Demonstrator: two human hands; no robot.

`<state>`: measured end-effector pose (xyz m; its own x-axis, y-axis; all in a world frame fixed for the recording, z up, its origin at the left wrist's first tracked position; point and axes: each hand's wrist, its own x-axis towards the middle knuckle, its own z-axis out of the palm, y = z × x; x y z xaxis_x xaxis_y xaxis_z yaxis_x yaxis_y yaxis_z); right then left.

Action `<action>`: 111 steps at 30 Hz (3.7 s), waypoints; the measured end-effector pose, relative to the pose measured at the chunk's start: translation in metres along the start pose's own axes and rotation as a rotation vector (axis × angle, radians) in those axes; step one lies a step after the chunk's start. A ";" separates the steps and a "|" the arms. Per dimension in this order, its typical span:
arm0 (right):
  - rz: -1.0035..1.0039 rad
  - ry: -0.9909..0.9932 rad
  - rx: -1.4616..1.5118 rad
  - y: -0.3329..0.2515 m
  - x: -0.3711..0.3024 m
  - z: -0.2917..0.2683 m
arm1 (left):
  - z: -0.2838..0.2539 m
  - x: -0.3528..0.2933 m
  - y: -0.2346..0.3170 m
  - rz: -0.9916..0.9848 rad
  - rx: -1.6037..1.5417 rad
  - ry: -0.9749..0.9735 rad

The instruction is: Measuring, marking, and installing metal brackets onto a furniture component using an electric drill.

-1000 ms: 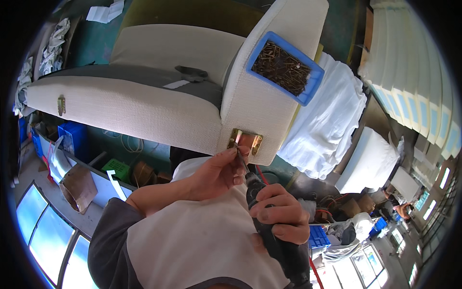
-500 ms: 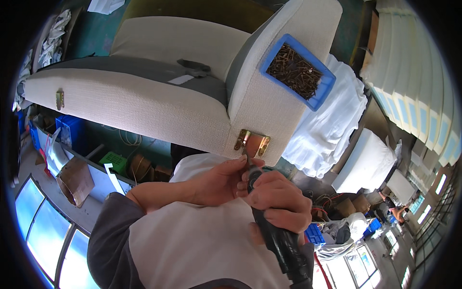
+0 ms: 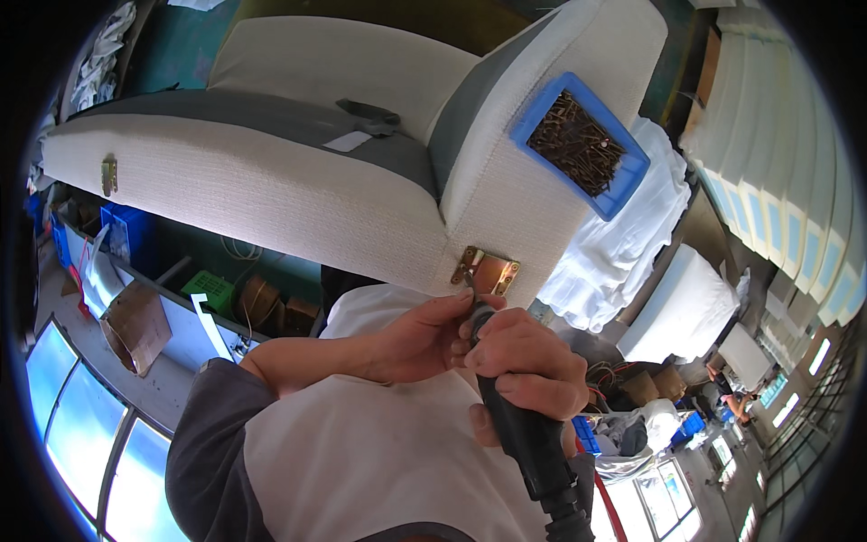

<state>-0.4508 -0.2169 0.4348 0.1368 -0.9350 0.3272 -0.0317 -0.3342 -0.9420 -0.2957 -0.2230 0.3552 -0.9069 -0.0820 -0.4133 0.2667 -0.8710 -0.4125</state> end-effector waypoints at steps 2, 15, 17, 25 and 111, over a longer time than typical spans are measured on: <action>0.007 -0.005 0.002 0.001 0.002 0.000 | 0.000 0.001 0.001 0.001 0.002 0.000; 0.113 0.120 -0.110 0.000 0.005 0.005 | -0.004 0.017 0.009 0.109 0.062 0.079; 0.152 0.234 -0.123 -0.004 -0.005 0.012 | -0.004 0.018 0.007 0.094 0.090 0.120; -0.098 0.844 0.492 -0.004 -0.067 -0.021 | 0.036 -0.010 0.021 -0.104 1.189 0.068; -0.208 1.023 0.747 -0.002 -0.133 -0.021 | 0.065 0.008 0.070 0.246 0.974 -0.095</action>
<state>-0.4903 -0.0944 0.3945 -0.7573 -0.6495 0.0680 0.5045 -0.6479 -0.5708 -0.3053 -0.3163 0.3753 -0.8959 -0.3142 -0.3141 0.1057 -0.8375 0.5362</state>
